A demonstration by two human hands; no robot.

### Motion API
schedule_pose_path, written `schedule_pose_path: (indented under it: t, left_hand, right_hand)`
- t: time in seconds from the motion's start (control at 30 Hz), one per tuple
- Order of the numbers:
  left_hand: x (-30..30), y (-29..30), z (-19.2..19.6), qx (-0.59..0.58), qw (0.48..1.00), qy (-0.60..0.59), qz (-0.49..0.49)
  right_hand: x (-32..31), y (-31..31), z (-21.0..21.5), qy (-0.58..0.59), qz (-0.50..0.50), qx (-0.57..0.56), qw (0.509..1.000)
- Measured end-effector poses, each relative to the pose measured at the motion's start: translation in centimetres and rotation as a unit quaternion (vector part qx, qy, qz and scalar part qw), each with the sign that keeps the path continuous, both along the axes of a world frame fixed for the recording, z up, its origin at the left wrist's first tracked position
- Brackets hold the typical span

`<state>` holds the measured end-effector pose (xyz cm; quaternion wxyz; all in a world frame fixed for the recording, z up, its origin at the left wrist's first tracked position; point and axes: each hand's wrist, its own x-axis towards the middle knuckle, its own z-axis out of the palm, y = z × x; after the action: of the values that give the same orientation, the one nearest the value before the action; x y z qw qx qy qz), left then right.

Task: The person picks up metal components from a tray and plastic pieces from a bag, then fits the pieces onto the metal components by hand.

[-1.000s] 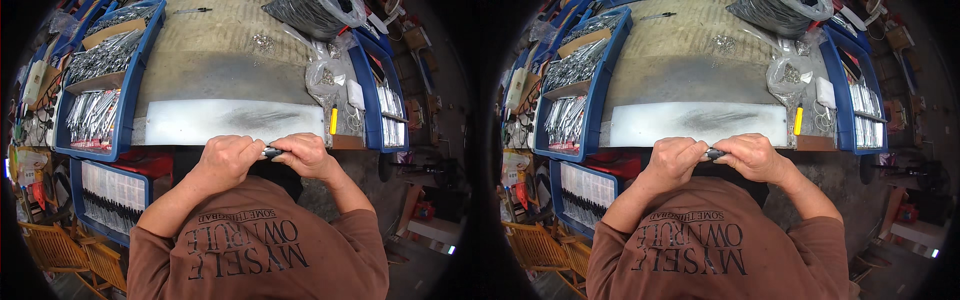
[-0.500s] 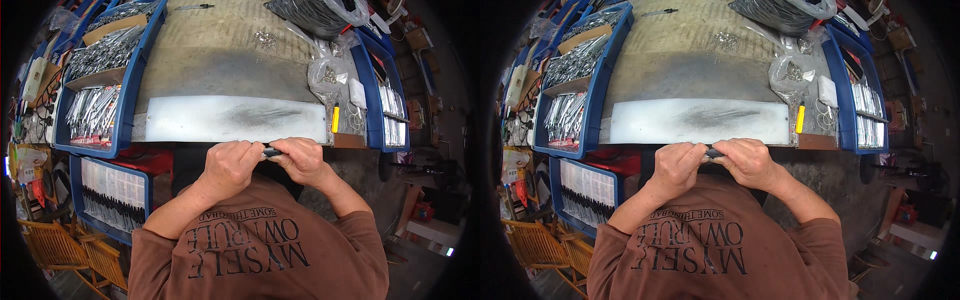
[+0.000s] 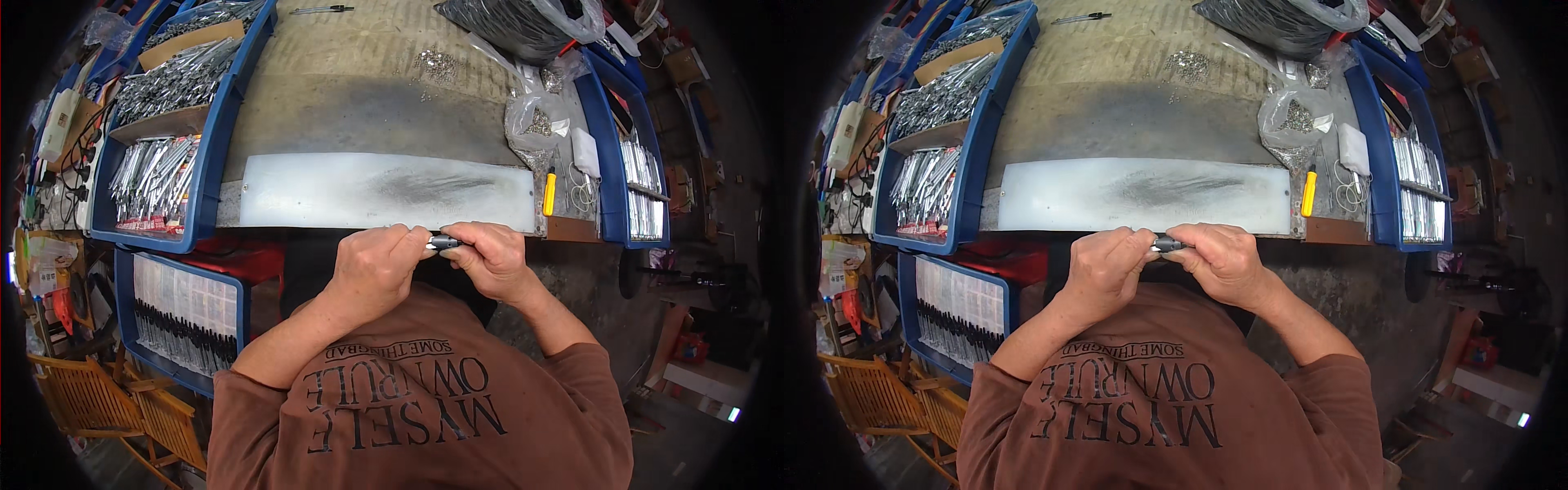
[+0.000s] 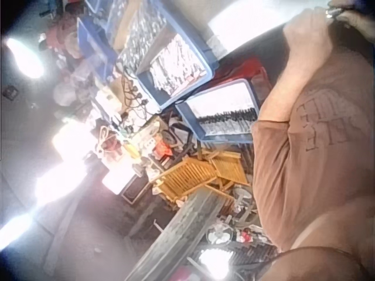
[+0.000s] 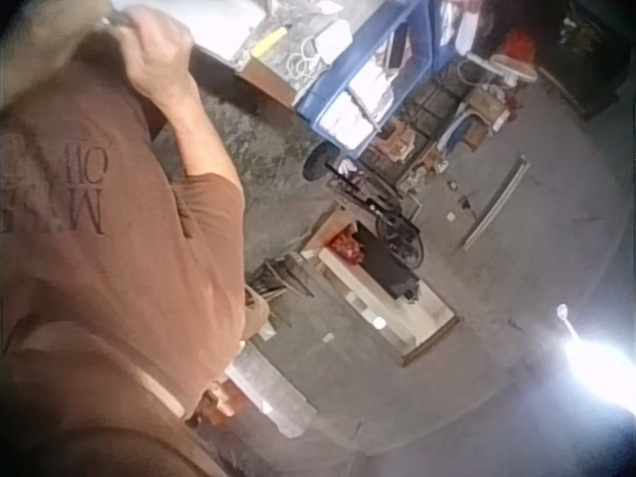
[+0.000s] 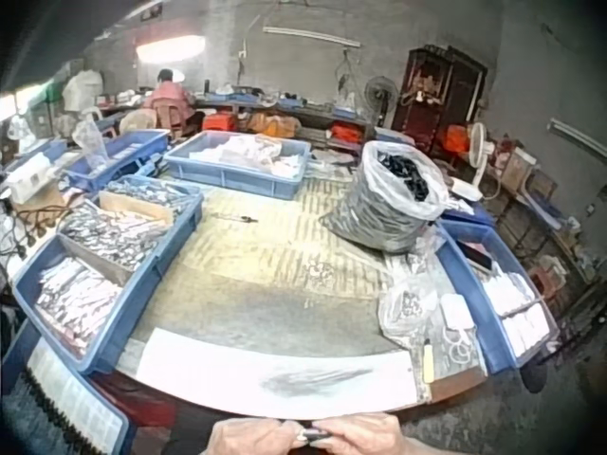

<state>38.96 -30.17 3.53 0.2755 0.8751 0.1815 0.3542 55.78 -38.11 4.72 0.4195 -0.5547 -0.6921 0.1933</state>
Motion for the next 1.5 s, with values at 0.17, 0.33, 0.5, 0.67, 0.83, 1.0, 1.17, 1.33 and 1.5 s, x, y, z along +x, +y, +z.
schedule_pose_path:
  t: [0.17, 0.33, 0.5, 0.67, 0.83, 1.0, 1.17, 1.33, 1.5]
  left_hand:
    - [0.2, -0.2, 0.3, 0.045, 0.999, 0.008, 0.026]
    - [0.1, 0.3, 0.1, 0.041, 0.999, -0.008, -0.007]
    - [0.2, 0.1, -0.1, 0.028, 0.999, -0.017, -0.021]
    - [0.3, -0.1, 0.2, 0.064, 0.998, 0.0, -0.003]
    - [0.2, -0.2, -0.2, 0.067, 0.998, -0.016, 0.003]
    - [0.2, -0.3, -0.5, 0.056, 0.998, -0.026, 0.007]
    - [0.2, 0.5, 0.3, 0.019, 0.999, -0.033, -0.019]
    - [0.0, 1.2, 0.8, 0.039, 0.999, -0.014, -0.028]
    - [-0.2, 1.2, 0.9, 0.042, 0.999, 0.022, -0.021]
  right_hand:
    - [-0.5, -0.2, 0.7, -0.021, -0.028, 0.018, 0.999]
    - [-0.6, -0.1, 0.7, -0.096, -0.016, 0.09, 0.991]
    - [0.2, -0.2, 0.6, -0.03, 0.02, 0.023, 0.999]
    - [0.9, 0.1, 1.4, 0.006, 0.058, -0.026, 0.998]
    - [0.5, 0.1, 1.5, -0.058, 0.05, 0.021, 0.997]
    - [-0.6, -0.3, 1.4, -0.098, 0.014, 0.058, 0.993]
    - [-0.6, 0.3, 1.9, -0.063, 0.012, 0.051, 0.997]
    - [0.2, 0.5, 1.4, -0.053, 0.02, 0.044, 0.997]
    - [0.3, 0.4, 1.2, -0.063, 0.022, 0.012, 0.998]
